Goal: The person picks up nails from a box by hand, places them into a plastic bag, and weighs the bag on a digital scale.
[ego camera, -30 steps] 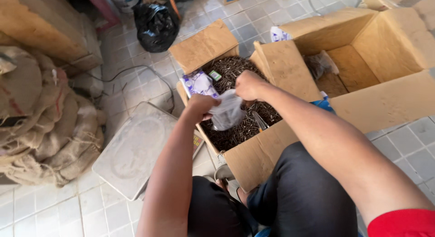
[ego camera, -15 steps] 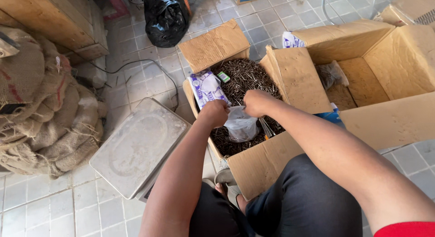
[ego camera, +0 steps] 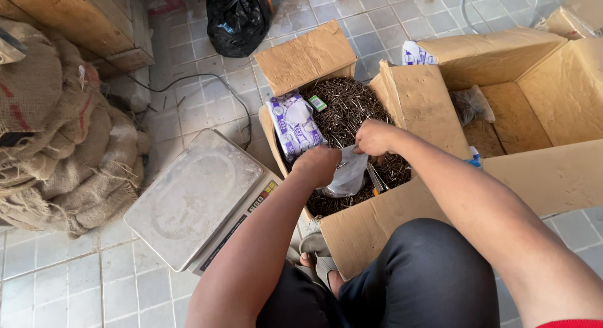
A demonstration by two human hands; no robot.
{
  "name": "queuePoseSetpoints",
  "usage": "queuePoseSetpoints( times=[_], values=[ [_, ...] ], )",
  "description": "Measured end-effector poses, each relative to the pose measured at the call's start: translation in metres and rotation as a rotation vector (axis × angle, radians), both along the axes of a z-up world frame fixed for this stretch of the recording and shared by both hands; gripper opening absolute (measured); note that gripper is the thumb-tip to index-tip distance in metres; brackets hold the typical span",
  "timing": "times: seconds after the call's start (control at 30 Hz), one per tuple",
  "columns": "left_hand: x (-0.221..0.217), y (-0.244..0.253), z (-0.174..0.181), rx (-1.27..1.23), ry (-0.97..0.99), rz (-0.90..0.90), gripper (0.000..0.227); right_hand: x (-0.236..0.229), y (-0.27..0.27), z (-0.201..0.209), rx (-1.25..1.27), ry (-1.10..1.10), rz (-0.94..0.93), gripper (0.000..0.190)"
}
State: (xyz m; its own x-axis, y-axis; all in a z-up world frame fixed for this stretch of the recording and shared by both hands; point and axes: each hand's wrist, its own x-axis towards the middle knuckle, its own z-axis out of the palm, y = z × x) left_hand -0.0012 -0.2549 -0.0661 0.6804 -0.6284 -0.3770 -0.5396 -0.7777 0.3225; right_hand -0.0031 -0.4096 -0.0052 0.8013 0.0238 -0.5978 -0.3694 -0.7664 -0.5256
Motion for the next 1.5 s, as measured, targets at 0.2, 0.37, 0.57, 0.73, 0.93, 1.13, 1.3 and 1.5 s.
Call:
queuePoseSetpoints(
  times=[0.2, 0.37, 0.57, 0.73, 0.93, 1.13, 1.3, 1.5],
  values=[
    [0.000, 0.011, 0.009, -0.155, 0.206, 0.114, 0.044, 0.019, -0.010, -0.027, -0.014, 0.113, 0.107, 0.015],
    [0.004, 0.012, 0.026, -0.188, 0.228, 0.088, 0.047, 0.020, -0.004, -0.017, -0.088, 0.136, 0.180, 0.013],
    [0.012, 0.017, 0.023, -0.211, 0.238, 0.187, 0.037, 0.018, 0.000, -0.027, -0.259, -0.039, 0.393, 0.013],
    [0.023, 0.024, -0.017, -0.182, 0.159, 0.291, 0.044, -0.022, 0.024, 0.001, -0.319, -0.447, 0.391, 0.019],
    [0.012, 0.027, 0.009, -0.501, 0.401, 0.592, 0.034, -0.036, 0.030, -0.002, -0.382, -0.454, 0.714, 0.036],
    [0.018, 0.015, -0.024, -0.619, 0.636, 0.913, 0.029, -0.049, 0.033, -0.002, -0.442, -0.324, 0.805, 0.019],
    [0.010, 0.014, -0.004, -0.419, 0.429, 0.641, 0.034, -0.049, 0.042, 0.037, -0.321, -0.091, 0.608, 0.021],
    [0.003, 0.023, 0.024, -0.202, 0.167, 0.326, 0.018, -0.037, 0.036, 0.033, -0.159, -0.044, 0.454, 0.034]
  ],
)
